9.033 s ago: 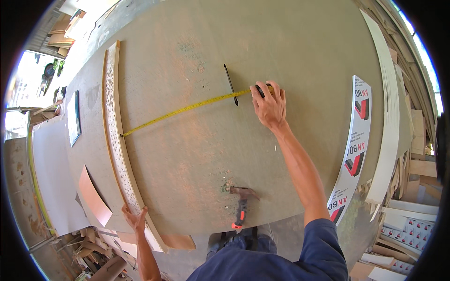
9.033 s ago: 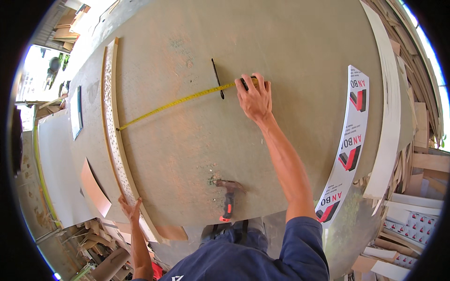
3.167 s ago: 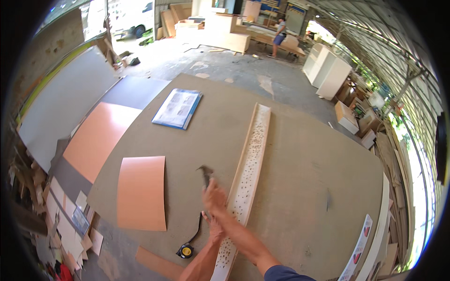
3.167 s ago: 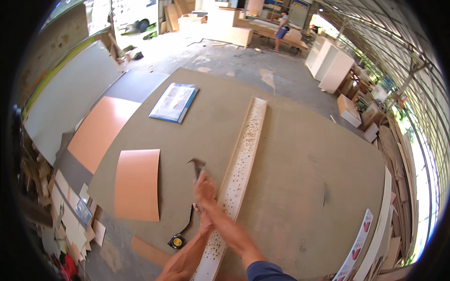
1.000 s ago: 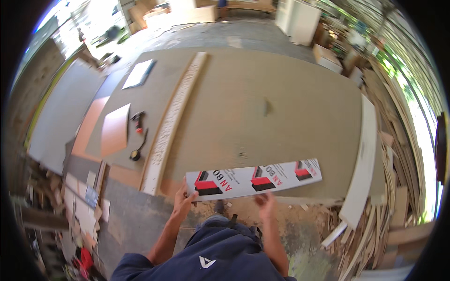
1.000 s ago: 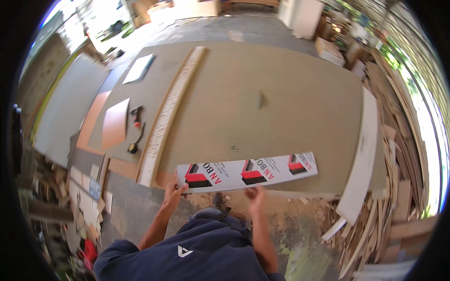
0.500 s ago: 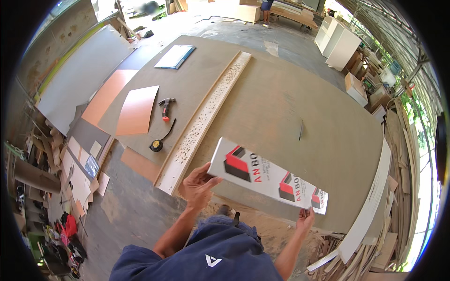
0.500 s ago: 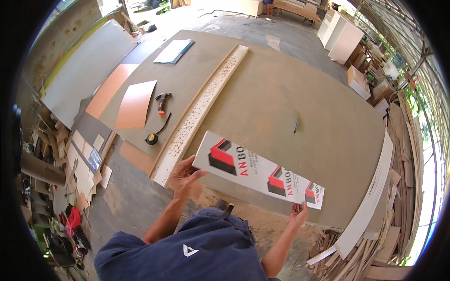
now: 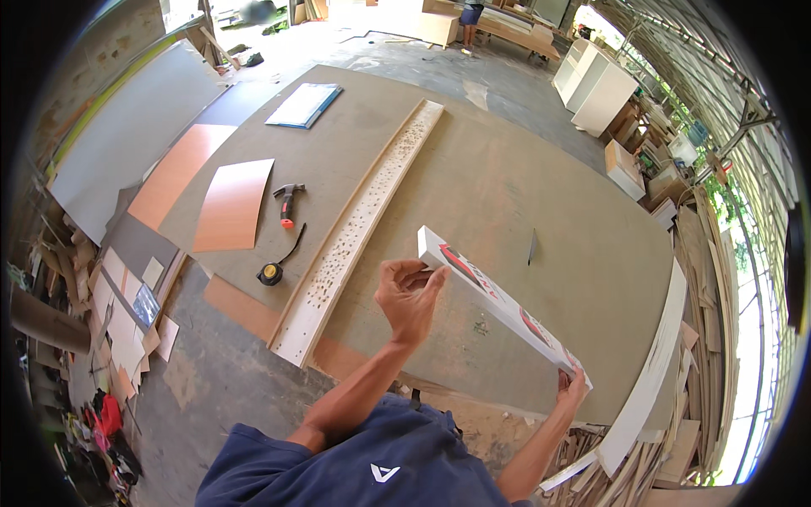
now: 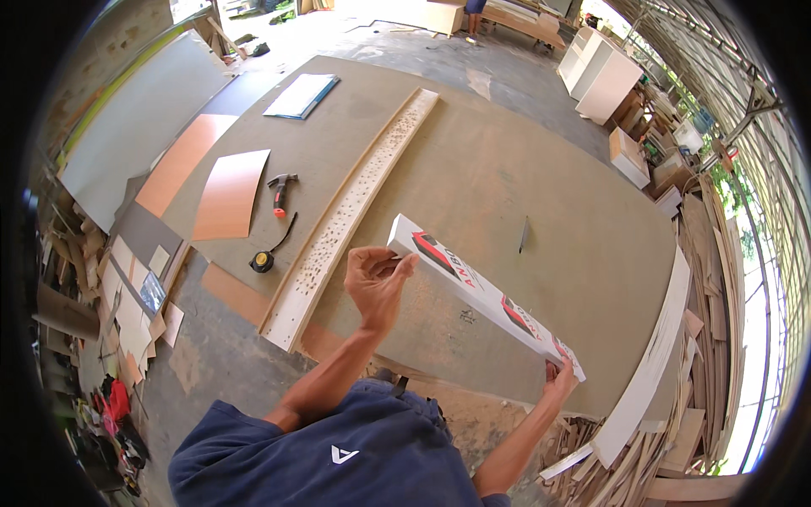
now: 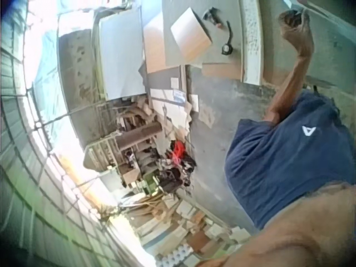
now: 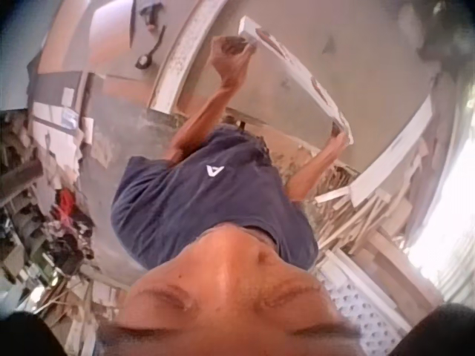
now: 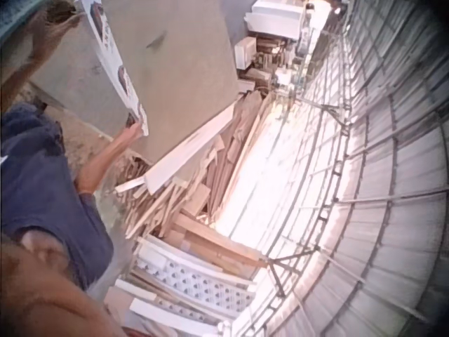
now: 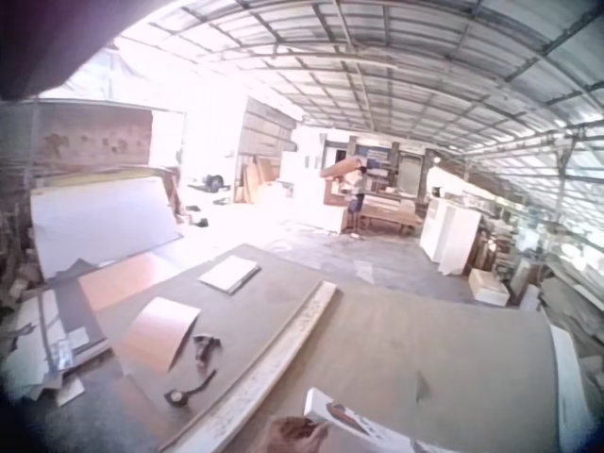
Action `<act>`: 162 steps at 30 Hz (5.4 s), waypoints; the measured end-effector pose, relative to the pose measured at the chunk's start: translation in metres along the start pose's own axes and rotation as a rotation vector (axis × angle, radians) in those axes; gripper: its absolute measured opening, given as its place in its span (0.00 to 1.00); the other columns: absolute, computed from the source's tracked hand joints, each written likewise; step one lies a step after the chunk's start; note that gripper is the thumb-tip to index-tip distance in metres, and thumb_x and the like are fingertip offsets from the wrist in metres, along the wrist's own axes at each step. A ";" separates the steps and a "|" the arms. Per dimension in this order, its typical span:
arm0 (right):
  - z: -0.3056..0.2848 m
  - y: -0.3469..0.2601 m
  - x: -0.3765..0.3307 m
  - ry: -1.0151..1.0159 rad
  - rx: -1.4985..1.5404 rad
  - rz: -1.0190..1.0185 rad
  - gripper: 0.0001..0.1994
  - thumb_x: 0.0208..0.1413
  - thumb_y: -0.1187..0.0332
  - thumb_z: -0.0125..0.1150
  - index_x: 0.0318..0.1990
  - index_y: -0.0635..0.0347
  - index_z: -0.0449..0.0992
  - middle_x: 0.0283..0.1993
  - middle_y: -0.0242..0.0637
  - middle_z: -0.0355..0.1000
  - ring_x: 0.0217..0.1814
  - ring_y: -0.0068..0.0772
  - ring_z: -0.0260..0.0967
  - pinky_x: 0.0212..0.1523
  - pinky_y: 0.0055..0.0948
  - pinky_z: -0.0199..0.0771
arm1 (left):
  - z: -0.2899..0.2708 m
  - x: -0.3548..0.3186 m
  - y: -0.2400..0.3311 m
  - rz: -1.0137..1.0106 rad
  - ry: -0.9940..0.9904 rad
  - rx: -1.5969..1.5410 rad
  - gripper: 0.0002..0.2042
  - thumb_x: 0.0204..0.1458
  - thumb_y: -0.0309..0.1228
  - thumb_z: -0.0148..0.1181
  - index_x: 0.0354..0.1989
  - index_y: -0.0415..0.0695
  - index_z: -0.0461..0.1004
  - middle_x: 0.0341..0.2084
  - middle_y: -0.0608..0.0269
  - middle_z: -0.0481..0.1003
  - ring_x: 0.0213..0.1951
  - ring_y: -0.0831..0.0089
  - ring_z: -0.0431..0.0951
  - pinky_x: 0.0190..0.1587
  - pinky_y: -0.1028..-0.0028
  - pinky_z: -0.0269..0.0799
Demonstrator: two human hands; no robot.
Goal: The person measures a wooden board with a tape measure, hammers nails into a long wooden strip on a workbench, and moves several boards between the wall and the table.
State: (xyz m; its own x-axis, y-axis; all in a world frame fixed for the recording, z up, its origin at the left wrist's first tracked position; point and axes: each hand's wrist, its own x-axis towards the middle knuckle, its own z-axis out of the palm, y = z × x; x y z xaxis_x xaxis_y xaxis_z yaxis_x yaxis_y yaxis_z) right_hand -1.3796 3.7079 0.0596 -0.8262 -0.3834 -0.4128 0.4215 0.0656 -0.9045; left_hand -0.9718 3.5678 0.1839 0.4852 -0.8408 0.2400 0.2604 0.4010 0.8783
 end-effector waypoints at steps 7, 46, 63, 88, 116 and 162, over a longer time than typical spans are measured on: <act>0.010 -0.013 0.040 0.077 -0.115 0.032 0.14 0.49 0.70 0.60 0.40 0.70 0.71 0.32 0.52 0.76 0.23 0.39 0.77 0.16 0.17 0.79 | 0.023 0.016 -0.035 -0.033 0.040 0.047 0.20 0.44 0.21 0.73 0.36 0.39 0.63 0.29 0.57 0.77 0.31 0.75 0.80 0.35 0.79 0.79; 0.011 -0.002 0.012 0.027 -0.131 0.017 0.17 0.50 0.70 0.62 0.46 0.69 0.71 0.34 0.48 0.76 0.24 0.37 0.77 0.17 0.16 0.78 | -0.019 0.002 -0.055 -0.072 0.090 0.051 0.19 0.43 0.23 0.74 0.35 0.37 0.65 0.29 0.56 0.78 0.32 0.74 0.81 0.38 0.76 0.80; 0.085 0.126 -0.023 -0.168 -0.041 0.036 0.09 0.61 0.76 0.54 0.47 0.71 0.69 0.40 0.46 0.74 0.34 0.38 0.77 0.32 0.34 0.85 | -0.145 0.008 -0.169 -0.168 0.163 0.789 0.23 0.41 0.29 0.73 0.46 0.39 0.72 0.45 0.48 0.74 0.49 0.60 0.75 0.51 0.61 0.71; 0.186 0.121 -0.053 -0.551 -0.588 0.060 0.08 0.57 0.72 0.63 0.36 0.69 0.72 0.29 0.45 0.76 0.25 0.35 0.78 0.23 0.26 0.80 | -0.135 0.063 -0.211 0.175 -0.503 1.482 0.23 0.58 0.47 0.51 0.58 0.49 0.73 0.64 0.47 0.62 0.67 0.51 0.59 0.67 0.53 0.54; -0.388 0.030 0.068 0.834 0.170 -0.134 0.15 0.55 0.65 0.63 0.43 0.69 0.73 0.38 0.46 0.74 0.35 0.31 0.74 0.30 0.29 0.73 | -0.092 -0.020 -0.169 0.123 -0.588 1.675 0.27 0.52 0.31 0.59 0.61 0.36 0.66 0.66 0.37 0.56 0.68 0.46 0.54 0.68 0.57 0.52; -0.450 -0.095 0.397 0.929 -0.554 -0.327 0.20 0.53 0.65 0.63 0.49 0.71 0.74 0.48 0.48 0.73 0.42 0.43 0.72 0.43 0.41 0.73 | 0.045 -0.243 -0.098 -0.198 -0.471 1.673 0.27 0.51 0.27 0.57 0.62 0.39 0.63 0.59 0.44 0.66 0.60 0.48 0.65 0.62 0.58 0.62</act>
State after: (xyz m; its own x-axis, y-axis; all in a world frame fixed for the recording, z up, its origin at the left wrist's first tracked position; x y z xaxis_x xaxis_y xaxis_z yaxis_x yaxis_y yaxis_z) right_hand -1.9164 3.9639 -0.0666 -0.9214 0.3618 0.1417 0.1012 0.5755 -0.8115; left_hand -1.1528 3.7159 0.0581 0.2134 -0.9727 -0.0916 -0.9328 -0.2307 0.2768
